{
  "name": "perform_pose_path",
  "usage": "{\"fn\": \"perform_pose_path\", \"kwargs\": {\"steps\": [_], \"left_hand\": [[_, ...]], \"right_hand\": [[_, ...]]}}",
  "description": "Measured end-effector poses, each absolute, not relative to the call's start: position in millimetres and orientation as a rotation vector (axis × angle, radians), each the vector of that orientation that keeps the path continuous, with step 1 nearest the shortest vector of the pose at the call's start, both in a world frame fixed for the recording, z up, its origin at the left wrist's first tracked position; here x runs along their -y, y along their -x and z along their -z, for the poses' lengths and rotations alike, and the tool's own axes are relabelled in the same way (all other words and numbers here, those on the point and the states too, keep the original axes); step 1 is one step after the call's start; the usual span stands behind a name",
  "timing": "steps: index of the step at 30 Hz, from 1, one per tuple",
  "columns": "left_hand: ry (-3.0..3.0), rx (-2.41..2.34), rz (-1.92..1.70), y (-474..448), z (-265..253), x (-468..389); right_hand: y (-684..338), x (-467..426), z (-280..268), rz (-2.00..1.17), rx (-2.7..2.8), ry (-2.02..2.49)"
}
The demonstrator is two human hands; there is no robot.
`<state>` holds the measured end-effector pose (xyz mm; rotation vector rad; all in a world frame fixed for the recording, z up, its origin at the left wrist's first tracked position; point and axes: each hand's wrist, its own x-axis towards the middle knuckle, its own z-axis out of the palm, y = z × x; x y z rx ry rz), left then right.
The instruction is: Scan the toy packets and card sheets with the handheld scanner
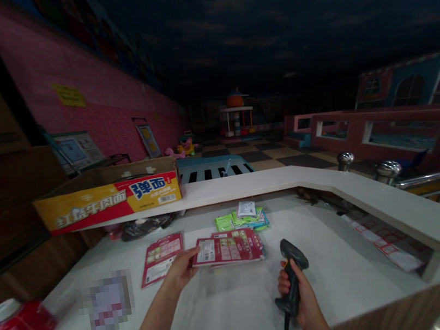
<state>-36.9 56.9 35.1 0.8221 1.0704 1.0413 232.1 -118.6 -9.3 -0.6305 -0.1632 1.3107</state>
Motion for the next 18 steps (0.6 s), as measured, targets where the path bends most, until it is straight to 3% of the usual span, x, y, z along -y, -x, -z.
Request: {"fn": "perform_pose_path", "kwargs": {"steps": [3,8,18], "left_hand": [[-0.633,-0.945,-1.022,58,-31,-46],[-0.561,-0.775,-1.317,69,-18,-25],[-0.63,-0.761,-1.556,63,18,-20]], "right_hand": [[-232,120,9,-1.327,0.189,0.638],[-224,115,9,-1.3,0.197,0.756],[-127,116,-24,-1.293,0.776,1.26]]}}
